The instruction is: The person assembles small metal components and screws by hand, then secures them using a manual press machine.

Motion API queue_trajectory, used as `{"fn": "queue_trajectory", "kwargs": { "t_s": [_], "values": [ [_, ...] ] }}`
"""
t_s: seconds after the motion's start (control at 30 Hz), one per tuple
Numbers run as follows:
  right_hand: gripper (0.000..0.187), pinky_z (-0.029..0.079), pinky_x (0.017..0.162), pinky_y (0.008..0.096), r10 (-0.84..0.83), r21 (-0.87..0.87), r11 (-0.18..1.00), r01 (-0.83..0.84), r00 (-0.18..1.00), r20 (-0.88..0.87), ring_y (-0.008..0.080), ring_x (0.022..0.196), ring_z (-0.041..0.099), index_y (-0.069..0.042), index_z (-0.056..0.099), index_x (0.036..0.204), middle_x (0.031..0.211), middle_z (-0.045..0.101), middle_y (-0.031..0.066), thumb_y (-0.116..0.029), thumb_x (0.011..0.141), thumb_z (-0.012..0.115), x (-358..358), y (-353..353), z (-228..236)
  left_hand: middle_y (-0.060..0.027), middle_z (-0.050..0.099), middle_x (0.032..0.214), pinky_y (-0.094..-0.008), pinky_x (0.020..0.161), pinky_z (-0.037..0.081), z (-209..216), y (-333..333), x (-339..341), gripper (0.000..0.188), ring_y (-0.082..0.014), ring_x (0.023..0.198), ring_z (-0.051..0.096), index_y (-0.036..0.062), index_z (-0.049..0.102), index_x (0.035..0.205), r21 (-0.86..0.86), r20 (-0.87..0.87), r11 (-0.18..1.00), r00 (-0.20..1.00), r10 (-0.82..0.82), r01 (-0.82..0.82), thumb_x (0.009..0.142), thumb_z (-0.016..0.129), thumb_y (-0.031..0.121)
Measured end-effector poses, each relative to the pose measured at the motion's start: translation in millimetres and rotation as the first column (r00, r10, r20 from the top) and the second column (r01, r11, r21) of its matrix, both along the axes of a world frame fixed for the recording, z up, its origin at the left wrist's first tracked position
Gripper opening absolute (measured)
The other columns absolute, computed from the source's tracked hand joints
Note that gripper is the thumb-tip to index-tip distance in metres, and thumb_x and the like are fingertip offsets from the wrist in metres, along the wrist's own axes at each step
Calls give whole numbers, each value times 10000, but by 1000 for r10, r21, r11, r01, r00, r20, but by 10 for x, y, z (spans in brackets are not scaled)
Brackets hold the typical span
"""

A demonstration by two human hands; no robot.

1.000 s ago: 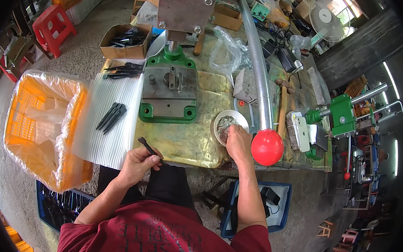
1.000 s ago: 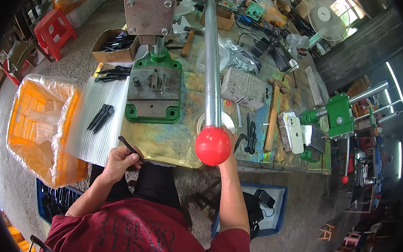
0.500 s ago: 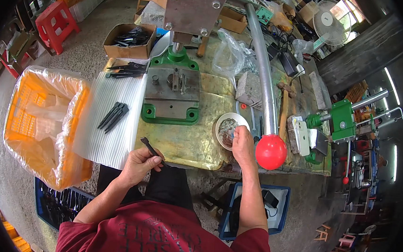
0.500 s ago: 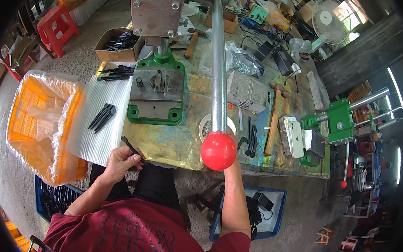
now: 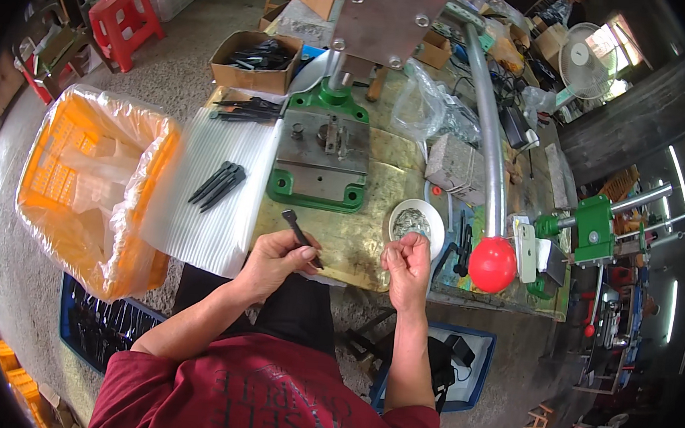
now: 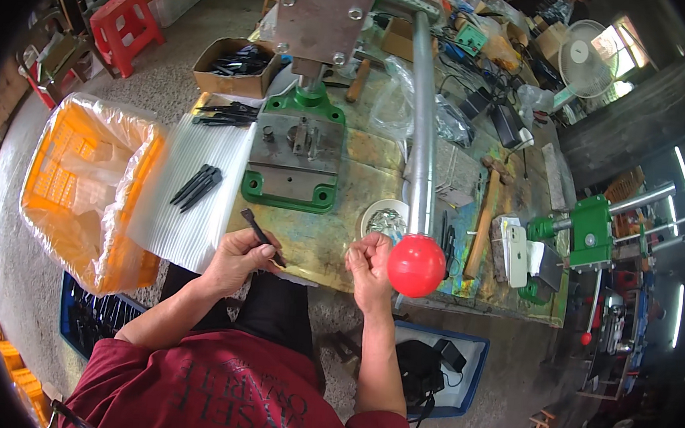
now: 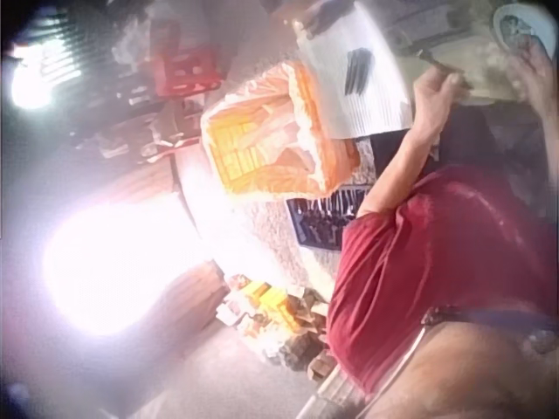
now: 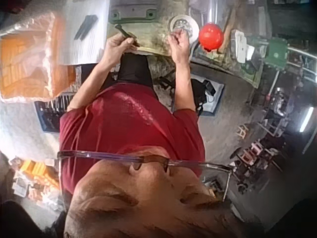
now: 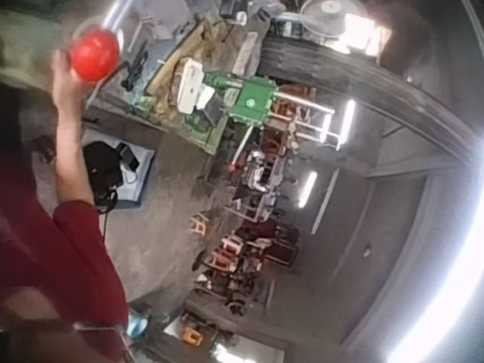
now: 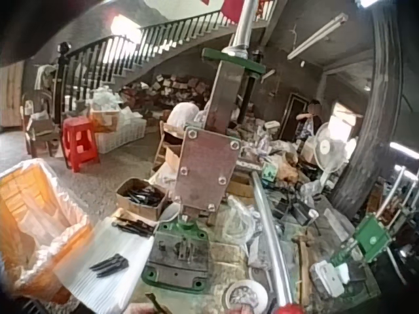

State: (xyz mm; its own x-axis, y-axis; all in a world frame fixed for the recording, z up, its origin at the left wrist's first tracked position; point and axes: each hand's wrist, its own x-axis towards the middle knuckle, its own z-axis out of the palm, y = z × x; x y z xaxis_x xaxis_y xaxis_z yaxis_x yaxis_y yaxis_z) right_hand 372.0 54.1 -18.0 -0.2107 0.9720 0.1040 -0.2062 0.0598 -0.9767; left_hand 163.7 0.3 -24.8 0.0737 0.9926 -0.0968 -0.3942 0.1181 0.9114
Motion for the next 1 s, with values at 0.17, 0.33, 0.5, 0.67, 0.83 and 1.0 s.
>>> {"fn": "queue_trajectory", "kwargs": {
  "t_s": [0.17, 0.33, 0.5, 0.67, 0.83, 1.0],
  "values": [
    [203, 351, 547, 191, 116, -31, 992, -121, 985, -128, 67, 612, 423, -82, 348, 948, 712, 454, 19, -33, 813, 492, -256, -232, 10, -62, 566, 815, -242, 637, 495, 73, 24, 81, 140, -128, 744, 565, 19, 537, 888, -20, 141, 1000, 990, 1, 2, 815, 529, 139],
    [199, 350, 549, 185, 160, -79, 982, -170, 979, -125, 63, 614, 425, -81, 347, 944, 716, 460, 16, -30, 815, 490, -456, -371, 25, -75, 565, 864, -267, 658, 503, 47, -16, 115, 152, -140, 751, 567, 35, 527, 929, -30, 377, 999, 925, 37, -28, 818, 516, 138],
    [196, 353, 544, 178, 186, -98, 975, -198, 975, -122, 59, 615, 429, -72, 351, 936, 723, 462, 14, -30, 813, 497, -527, -421, -2, -81, 564, 854, -272, 656, 505, 40, -61, 82, 159, -148, 754, 568, 38, 523, 933, -52, 408, 998, 911, 59, -42, 819, 514, 148],
    [195, 349, 539, 171, 183, -110, 975, -194, 978, -101, 54, 614, 427, -71, 351, 934, 724, 460, 12, -26, 812, 496, -552, -441, 5, -79, 561, 855, -275, 655, 502, 31, -81, 64, 153, -152, 763, 568, 38, 521, 921, -59, 413, 998, 910, 46, -23, 820, 514, 152],
    [195, 341, 537, 163, 189, -119, 972, -202, 976, -109, 45, 619, 422, -71, 349, 934, 730, 456, 5, -23, 813, 494, -555, -462, -7, -69, 561, 856, -271, 657, 499, 23, -93, 52, 148, -146, 764, 567, 40, 520, 912, -47, 398, 999, 917, 27, -9, 820, 515, 155],
    [191, 335, 538, 160, 154, -96, 981, -166, 980, -126, 41, 613, 403, -71, 348, 929, 730, 439, 0, -16, 814, 490, -569, -489, -54, -54, 567, 833, -246, 628, 490, 5, -96, 69, 145, -124, 730, 563, 42, 524, 902, -35, 356, 999, 934, 25, -13, 822, 516, 162]
  ]
}}
